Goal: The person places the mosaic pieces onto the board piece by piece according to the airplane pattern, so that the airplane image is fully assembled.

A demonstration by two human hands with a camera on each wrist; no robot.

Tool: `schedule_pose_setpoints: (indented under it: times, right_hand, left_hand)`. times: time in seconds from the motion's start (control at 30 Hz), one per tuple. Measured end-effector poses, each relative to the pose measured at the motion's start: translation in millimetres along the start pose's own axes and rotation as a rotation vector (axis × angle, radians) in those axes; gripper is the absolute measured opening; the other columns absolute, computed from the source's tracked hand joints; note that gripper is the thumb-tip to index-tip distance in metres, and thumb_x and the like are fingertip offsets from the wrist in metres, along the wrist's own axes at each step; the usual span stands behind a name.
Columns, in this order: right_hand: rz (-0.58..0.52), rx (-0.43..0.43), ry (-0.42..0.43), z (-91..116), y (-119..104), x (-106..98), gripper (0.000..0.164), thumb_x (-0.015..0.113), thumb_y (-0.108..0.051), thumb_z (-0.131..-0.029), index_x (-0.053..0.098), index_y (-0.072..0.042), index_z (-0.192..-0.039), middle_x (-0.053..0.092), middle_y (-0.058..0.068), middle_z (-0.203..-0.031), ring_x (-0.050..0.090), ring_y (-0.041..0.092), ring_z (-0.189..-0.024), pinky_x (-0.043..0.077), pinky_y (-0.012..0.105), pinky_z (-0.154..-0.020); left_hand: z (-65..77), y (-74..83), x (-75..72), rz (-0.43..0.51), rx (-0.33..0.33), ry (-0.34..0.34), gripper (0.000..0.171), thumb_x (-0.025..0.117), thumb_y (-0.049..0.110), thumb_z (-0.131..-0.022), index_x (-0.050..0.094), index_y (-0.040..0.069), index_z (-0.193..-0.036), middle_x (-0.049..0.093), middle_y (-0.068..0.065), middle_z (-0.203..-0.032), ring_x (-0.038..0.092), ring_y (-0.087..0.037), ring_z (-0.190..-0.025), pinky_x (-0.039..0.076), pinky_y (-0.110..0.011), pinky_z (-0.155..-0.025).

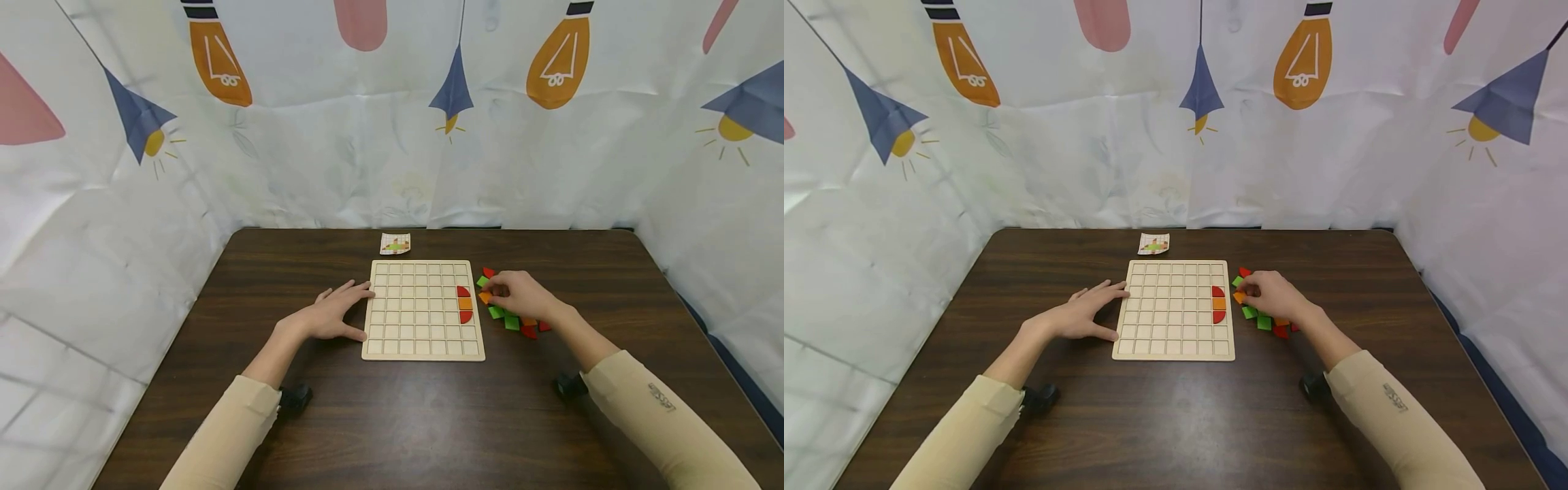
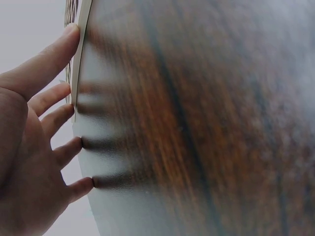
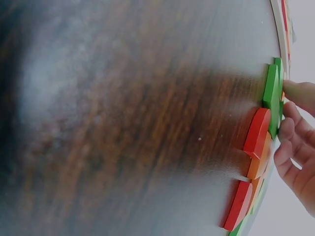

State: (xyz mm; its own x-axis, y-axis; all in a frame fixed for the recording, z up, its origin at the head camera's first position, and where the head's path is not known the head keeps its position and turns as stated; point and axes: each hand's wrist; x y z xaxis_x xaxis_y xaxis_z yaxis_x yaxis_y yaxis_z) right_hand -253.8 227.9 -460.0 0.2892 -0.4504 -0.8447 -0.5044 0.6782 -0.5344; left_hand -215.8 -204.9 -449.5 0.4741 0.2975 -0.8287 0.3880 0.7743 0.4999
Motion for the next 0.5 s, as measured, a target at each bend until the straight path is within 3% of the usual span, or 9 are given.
schedule_pose_setpoints:
  times: [0.5]
  right_hand:
    - [0.045, 0.053, -0.026, -5.3, 3.4, -1.0, 0.021, 0.077, -0.007, -0.092, 0.073, -0.001, -0.112, 0.066, 0.000, -0.089, 0.057, 0.015, -0.076, 0.051, 0.035, -0.069]
  left_hand:
    - [-0.1, -0.2, 0.4, 0.010, 0.005, 0.001, 0.088, 0.080, 0.047, -0.089, 0.037, 0.017, -0.160, 0.015, -0.006, -0.171, 0.003, -0.033, -0.157, 0.004, -0.070, -0.117]
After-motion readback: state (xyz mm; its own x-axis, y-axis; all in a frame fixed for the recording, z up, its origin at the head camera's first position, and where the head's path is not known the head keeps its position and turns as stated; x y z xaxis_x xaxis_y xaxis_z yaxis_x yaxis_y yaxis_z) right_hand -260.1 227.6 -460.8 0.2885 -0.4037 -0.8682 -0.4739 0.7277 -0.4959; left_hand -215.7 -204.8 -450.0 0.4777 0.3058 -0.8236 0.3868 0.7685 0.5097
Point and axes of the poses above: each hand's wrist, its own z-axis away from the middle knuckle, its own x-axis out of the palm, y = z × x
